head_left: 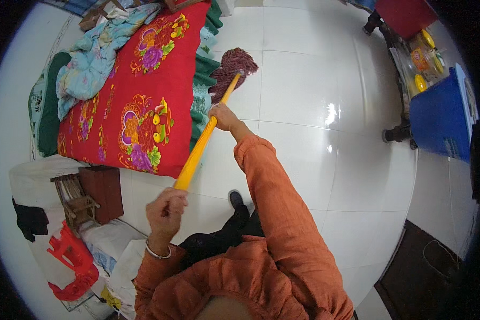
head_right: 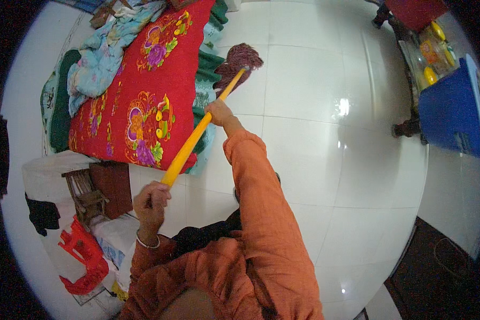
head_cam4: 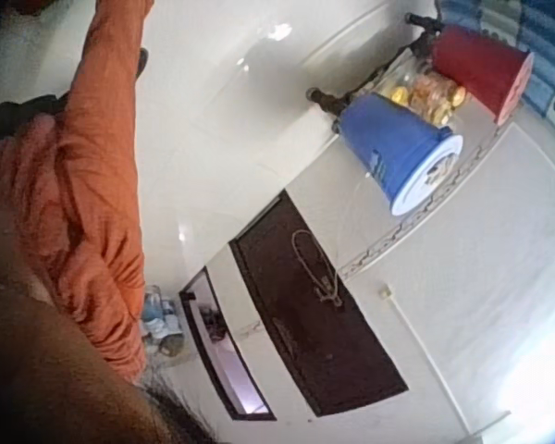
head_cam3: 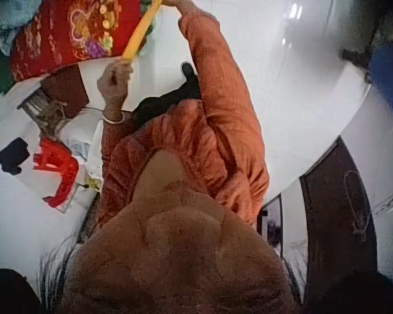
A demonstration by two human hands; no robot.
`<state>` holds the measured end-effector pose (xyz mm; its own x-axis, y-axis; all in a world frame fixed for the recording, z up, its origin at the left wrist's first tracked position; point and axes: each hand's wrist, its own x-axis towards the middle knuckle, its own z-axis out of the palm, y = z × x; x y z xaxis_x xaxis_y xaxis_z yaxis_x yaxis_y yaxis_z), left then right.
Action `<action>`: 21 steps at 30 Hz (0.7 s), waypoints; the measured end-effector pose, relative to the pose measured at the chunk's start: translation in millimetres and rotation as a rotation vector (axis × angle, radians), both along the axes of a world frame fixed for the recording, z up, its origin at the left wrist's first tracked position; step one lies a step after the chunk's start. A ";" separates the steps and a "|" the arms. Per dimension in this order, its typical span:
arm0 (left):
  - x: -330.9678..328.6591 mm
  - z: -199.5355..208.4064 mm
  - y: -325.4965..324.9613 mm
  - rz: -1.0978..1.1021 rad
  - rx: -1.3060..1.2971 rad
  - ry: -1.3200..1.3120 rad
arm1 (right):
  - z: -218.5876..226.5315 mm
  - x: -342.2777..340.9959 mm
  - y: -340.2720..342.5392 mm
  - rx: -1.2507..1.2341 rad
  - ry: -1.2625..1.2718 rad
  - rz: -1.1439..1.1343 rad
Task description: The person mops a tiled floor using a yellow-handled mop with a maroon head. They move the mop back and forth across the room, navigating around furniture and clutter, and eventually dip the mop into a bucket of water near a staircase.
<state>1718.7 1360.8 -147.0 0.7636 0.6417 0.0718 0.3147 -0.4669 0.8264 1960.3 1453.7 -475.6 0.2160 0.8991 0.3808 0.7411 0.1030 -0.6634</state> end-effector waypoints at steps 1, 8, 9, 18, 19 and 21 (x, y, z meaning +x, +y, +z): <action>1.8 4.4 5.0 0.011 -0.021 -0.072 | 5.9 2.0 -6.3 -0.021 -0.010 -0.026; -11.2 31.4 42.8 -0.002 -0.086 -0.260 | 36.0 -15.2 -72.2 0.011 0.087 -0.323; -9.5 38.5 44.3 -0.034 -0.126 -0.271 | 31.5 -14.7 -86.9 0.046 0.069 -0.360; 5.3 58.5 40.6 -0.307 -0.416 -0.255 | 49.8 -94.4 -240.2 -0.065 0.097 -0.779; 8.4 59.5 38.1 -0.354 -0.442 -0.259 | 48.7 -106.8 -254.3 -0.087 0.108 -0.817; 13.3 56.9 33.7 -0.442 -0.498 -0.236 | 43.6 -133.0 -281.9 -0.133 0.130 -0.898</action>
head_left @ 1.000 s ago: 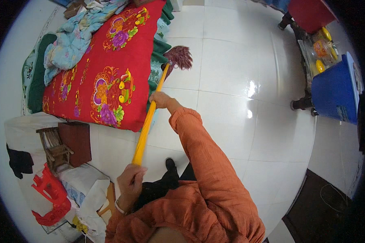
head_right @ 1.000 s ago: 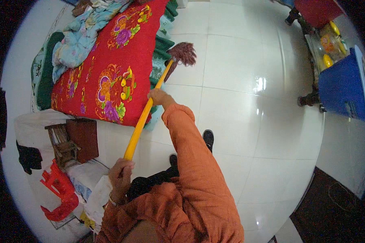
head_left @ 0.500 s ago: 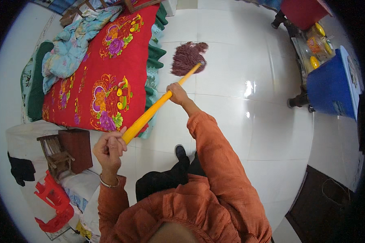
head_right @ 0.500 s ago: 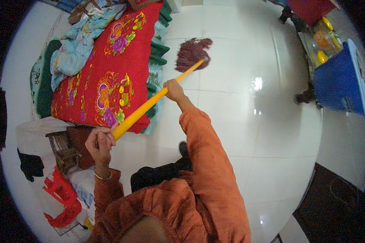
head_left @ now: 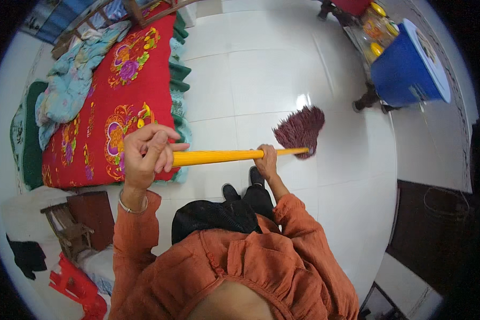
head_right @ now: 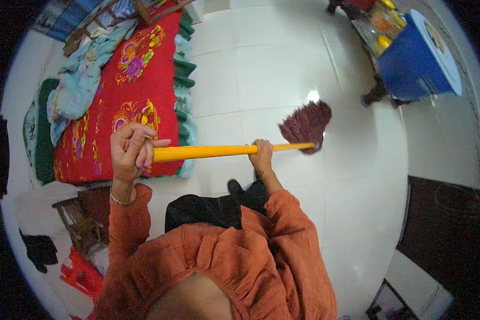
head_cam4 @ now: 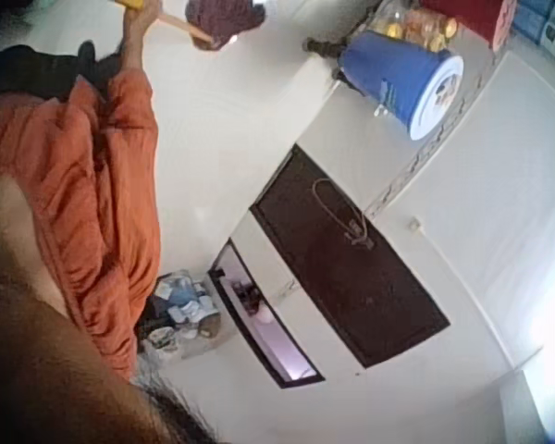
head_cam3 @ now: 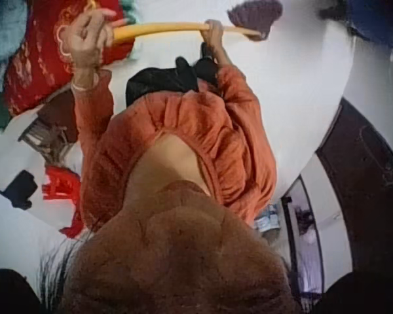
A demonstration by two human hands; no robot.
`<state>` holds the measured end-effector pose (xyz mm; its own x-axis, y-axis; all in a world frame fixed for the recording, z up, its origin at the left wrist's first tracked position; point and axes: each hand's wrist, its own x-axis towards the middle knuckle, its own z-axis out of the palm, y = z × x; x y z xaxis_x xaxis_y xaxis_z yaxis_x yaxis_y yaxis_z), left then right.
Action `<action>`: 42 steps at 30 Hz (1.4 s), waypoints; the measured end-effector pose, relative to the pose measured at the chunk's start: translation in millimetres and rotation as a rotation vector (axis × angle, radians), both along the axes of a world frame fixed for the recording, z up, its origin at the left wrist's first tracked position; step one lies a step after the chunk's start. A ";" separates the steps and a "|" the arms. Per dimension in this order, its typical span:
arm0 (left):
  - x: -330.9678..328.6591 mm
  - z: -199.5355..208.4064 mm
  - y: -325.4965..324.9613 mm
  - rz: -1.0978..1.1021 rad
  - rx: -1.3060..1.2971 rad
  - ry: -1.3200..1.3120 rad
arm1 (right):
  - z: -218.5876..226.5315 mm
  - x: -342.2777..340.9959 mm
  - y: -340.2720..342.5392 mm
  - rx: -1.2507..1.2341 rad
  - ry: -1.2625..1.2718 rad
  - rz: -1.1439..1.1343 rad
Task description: The person mops a tiled floor using a yellow-handled mop with a maroon head. They move the mop back and forth across the room, navigating around furniture and clutter, and eventually dip the mop into a bucket of water near a staircase.
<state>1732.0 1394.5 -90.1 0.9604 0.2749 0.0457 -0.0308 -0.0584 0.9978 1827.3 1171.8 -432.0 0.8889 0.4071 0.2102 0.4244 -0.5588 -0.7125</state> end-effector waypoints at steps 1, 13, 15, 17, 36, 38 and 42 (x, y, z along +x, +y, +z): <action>1.9 -1.0 -3.2 -0.049 -0.019 0.005 | -2.9 -15.1 -12.8 0.016 0.007 -0.047; -23.7 44.3 -33.9 -0.573 0.033 -0.102 | 37.7 -149.7 -43.5 0.240 0.266 -0.273; -41.3 51.6 -22.5 -0.512 0.082 -0.152 | 49.7 -153.5 -32.2 0.244 0.261 -0.168; -59.6 57.9 -7.1 -0.475 0.127 -0.214 | 54.7 -153.5 -14.7 0.229 0.265 -0.054; -203.8 97.3 54.1 0.345 0.505 -0.198 | 59.0 -100.5 251.8 0.225 0.328 1.227; -176.4 78.6 61.8 0.386 0.527 -0.175 | 55.1 -55.9 264.4 0.201 0.296 1.278; -103.4 56.0 38.8 0.521 0.726 -0.154 | 40.0 19.2 313.5 0.012 0.264 1.542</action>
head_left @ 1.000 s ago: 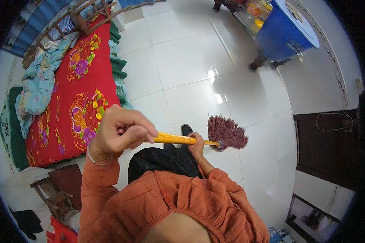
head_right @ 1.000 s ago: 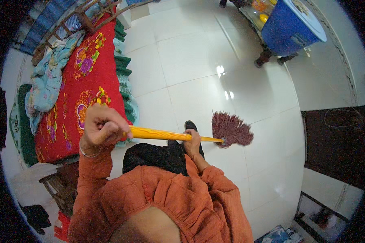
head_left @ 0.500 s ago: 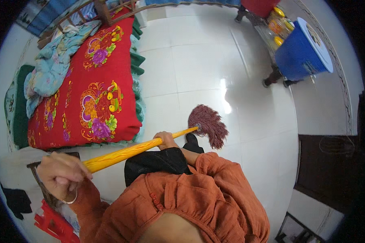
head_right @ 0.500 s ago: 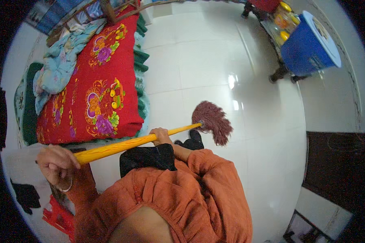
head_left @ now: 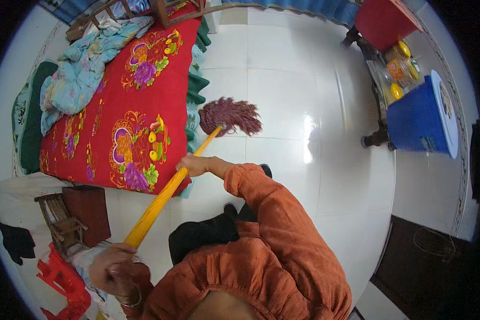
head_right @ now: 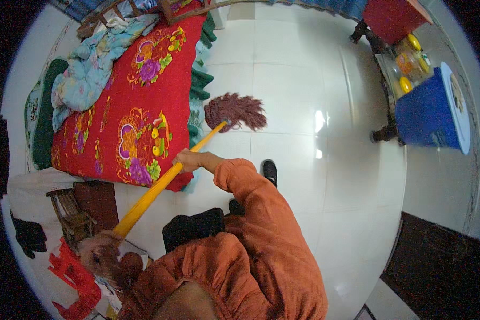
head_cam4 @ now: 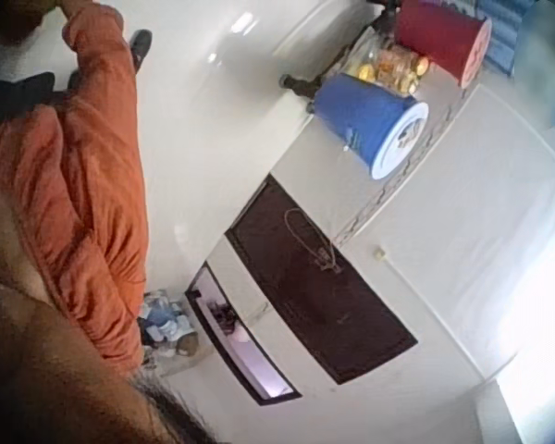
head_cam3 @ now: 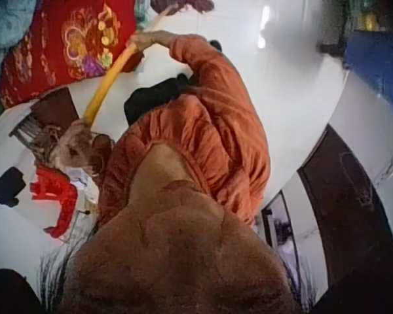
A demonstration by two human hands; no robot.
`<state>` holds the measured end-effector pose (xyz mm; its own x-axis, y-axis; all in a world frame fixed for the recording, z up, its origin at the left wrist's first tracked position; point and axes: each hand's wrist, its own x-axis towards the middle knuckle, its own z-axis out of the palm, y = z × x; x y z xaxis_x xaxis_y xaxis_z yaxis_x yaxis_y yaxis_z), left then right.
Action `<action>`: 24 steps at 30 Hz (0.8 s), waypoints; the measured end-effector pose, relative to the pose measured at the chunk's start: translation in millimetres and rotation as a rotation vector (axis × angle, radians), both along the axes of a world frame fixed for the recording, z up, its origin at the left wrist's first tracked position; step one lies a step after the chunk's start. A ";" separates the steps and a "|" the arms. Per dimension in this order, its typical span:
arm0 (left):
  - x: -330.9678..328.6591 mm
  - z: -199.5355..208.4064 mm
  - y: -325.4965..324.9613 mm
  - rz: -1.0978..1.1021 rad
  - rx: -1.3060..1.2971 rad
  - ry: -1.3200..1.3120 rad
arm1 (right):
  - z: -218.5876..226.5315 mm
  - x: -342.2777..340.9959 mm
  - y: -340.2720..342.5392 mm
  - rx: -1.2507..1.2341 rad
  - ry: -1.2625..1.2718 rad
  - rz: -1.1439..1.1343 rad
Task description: The person mops a tiled floor using a yellow-handled mop with a maroon head. They move the mop back and forth across the room, navigating around furniture and clutter, and eventually dip the mop into a bucket of water near a staircase.
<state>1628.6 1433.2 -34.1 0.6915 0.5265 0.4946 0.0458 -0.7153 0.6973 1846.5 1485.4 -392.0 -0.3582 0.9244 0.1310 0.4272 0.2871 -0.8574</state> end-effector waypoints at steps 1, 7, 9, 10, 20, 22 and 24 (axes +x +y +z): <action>18.5 -5.2 -4.3 0.018 -0.009 0.030 | -9.7 18.2 13.3 0.045 -0.029 0.002; 131.4 -75.7 -8.8 0.148 -0.233 0.209 | -70.1 145.0 78.5 0.220 -0.193 -0.069; 167.3 -106.6 -9.3 0.173 -0.329 0.250 | -79.4 186.6 86.9 0.182 -0.292 -0.095; 192.8 -115.9 -8.8 0.142 -0.309 0.227 | -84.7 211.9 90.6 0.168 -0.346 -0.121; 318.9 -122.0 27.9 -0.040 -0.205 0.156 | -101.5 349.1 63.8 0.269 -0.153 -0.546; 327.2 -115.3 35.9 -0.050 -0.254 0.113 | -97.5 356.6 52.0 0.216 -0.132 -0.610; 334.5 -102.8 39.9 -0.086 -0.299 0.131 | -94.2 363.7 36.0 0.203 -0.129 -0.700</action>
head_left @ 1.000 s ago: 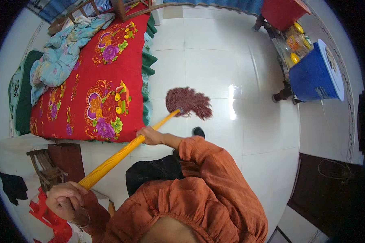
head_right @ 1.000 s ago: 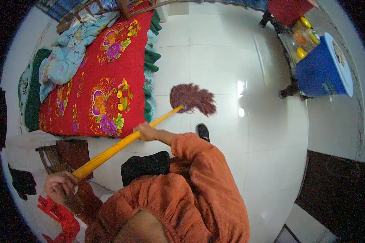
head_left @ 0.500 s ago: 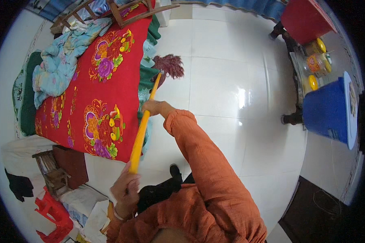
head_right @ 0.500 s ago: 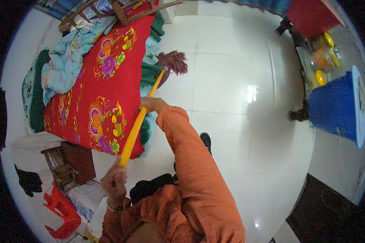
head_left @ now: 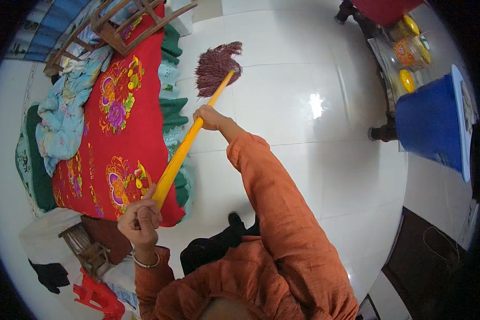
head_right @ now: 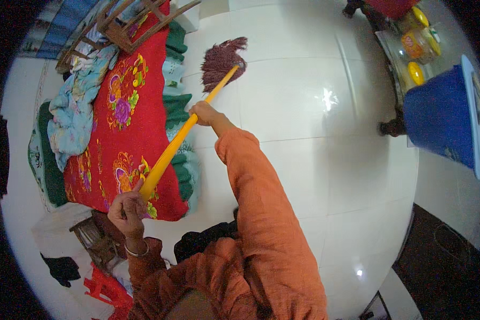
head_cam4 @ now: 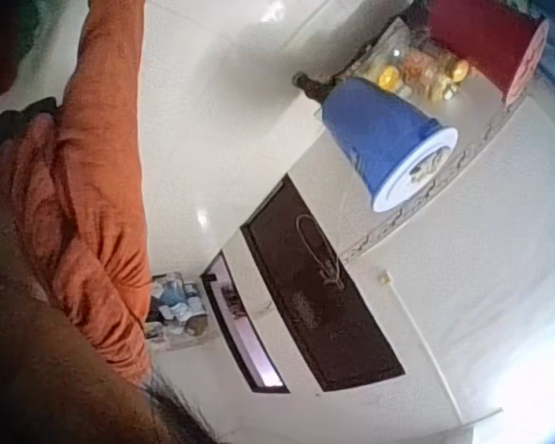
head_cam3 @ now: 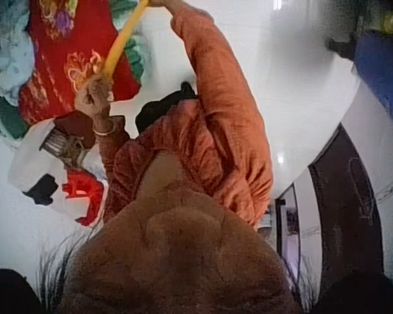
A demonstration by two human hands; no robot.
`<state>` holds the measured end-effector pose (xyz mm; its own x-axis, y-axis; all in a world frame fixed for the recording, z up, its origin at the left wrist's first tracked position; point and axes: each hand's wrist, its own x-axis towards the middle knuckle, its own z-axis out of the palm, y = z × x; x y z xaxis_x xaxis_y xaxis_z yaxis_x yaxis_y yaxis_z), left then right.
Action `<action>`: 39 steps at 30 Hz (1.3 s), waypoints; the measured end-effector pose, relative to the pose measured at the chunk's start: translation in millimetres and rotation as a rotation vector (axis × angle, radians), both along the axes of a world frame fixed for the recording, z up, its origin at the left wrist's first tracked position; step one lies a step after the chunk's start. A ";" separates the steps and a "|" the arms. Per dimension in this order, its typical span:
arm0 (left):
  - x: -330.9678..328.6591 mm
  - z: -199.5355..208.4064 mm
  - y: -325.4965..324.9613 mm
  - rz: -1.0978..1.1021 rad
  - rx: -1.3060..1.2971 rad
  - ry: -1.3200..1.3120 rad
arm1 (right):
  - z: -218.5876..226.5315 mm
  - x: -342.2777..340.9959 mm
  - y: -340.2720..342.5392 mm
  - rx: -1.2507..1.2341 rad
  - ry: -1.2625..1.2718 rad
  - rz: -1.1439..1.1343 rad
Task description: The person mops a tiled floor using a yellow-handled mop with a maroon head. They move the mop back and forth across the room, navigating around furniture and clutter, and eventually dip the mop into a bucket of water near a staircase.
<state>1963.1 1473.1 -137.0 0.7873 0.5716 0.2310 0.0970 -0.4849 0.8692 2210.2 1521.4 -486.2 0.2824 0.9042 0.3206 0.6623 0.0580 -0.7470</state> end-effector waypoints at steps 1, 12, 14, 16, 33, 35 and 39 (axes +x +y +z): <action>1.4 7.0 1.9 -0.005 -0.022 0.004 | 4.3 -1.0 -9.9 0.018 -0.004 -0.040; -3.4 48.0 20.0 -0.278 -0.261 0.020 | 46.3 -52.9 -162.5 0.025 0.047 -0.545; -7.6 48.5 20.9 -0.335 -0.312 0.038 | 58.8 -77.6 -189.8 -0.040 0.045 -0.616; -9.6 48.7 20.3 -0.408 -0.380 0.045 | 54.4 -105.8 -218.3 -0.025 0.044 -0.718; -40.4 85.4 -0.3 -1.014 -0.416 0.114 | 94.7 -351.0 -290.2 -0.152 0.364 -1.067; -51.3 91.2 7.1 -1.029 -0.362 0.006 | 94.3 -357.7 -274.8 -0.148 0.387 -1.037; -78.4 113.4 19.7 -0.927 -0.334 -0.122 | 93.9 -353.6 -242.5 -0.097 0.326 -0.907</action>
<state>1884.7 1492.8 -23.5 0.9373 -0.2081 0.2797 -0.2962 -0.0520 0.9537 1856.6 1278.9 -392.4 0.9478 0.3167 0.0381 0.1838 -0.4447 -0.8766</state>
